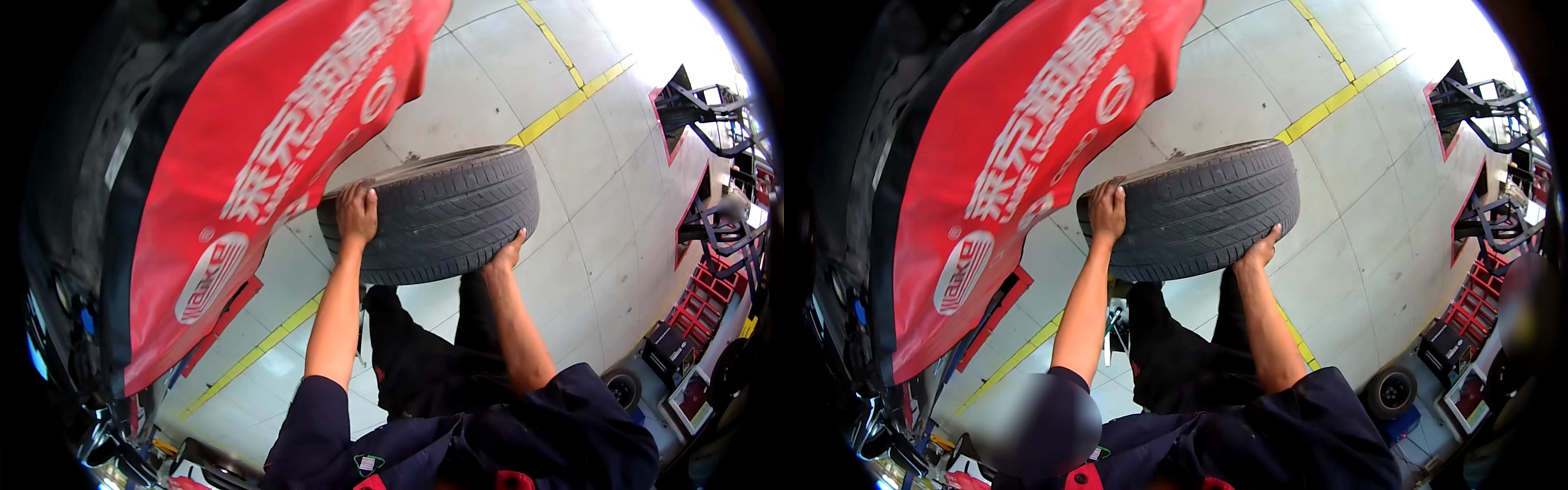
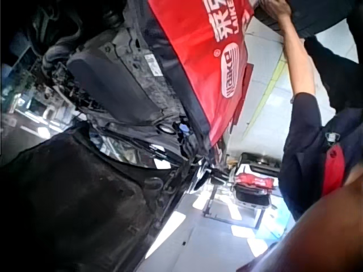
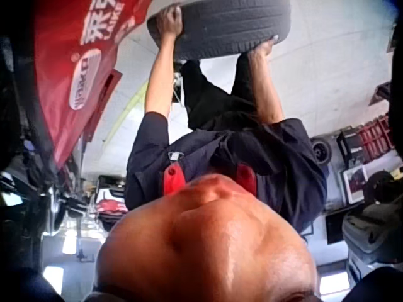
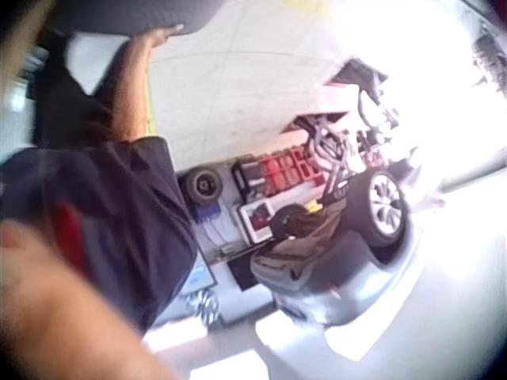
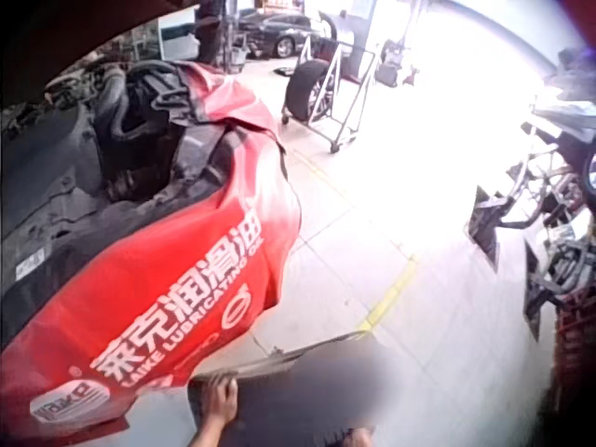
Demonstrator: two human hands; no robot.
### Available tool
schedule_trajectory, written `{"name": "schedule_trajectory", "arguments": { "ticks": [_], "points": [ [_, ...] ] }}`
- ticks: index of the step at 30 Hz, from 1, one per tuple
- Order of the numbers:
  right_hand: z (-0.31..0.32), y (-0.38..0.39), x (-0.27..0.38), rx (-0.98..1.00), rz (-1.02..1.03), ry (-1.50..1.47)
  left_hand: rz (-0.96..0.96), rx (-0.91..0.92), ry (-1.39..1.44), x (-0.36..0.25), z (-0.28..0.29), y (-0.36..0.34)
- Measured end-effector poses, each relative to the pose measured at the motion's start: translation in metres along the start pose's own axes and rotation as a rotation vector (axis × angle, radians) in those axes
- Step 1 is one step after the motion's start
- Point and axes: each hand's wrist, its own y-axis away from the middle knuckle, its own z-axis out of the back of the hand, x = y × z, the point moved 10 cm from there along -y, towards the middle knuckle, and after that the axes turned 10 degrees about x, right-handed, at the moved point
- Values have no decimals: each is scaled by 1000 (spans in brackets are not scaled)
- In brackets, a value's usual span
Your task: The person uses a lug wrench to loosen and remove lug nuts from a car wheel, then removes the tire and places it on a tire rack. The person repeats the process on another wheel, removing the lug nuts and the tire.
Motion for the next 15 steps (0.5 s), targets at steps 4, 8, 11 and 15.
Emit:
{"name": "schedule_trajectory", "arguments": {
  "ticks": [4, 8, 11, 15],
  "points": [
    [14, -60, 47, 45, -121, -4, 119, -32, -98, -59, -22, -12],
    [19, -128, 87, 14, -199, 183, 264, -174, -178, -92, -55, 5],
    [-21, -178, 131, 171, -148, 517, 375, -267, -202, -119, -71, 5],
    [-69, -228, 168, 366, -64, 766, 619, -281, -353, -166, -100, -18]
  ]
}}
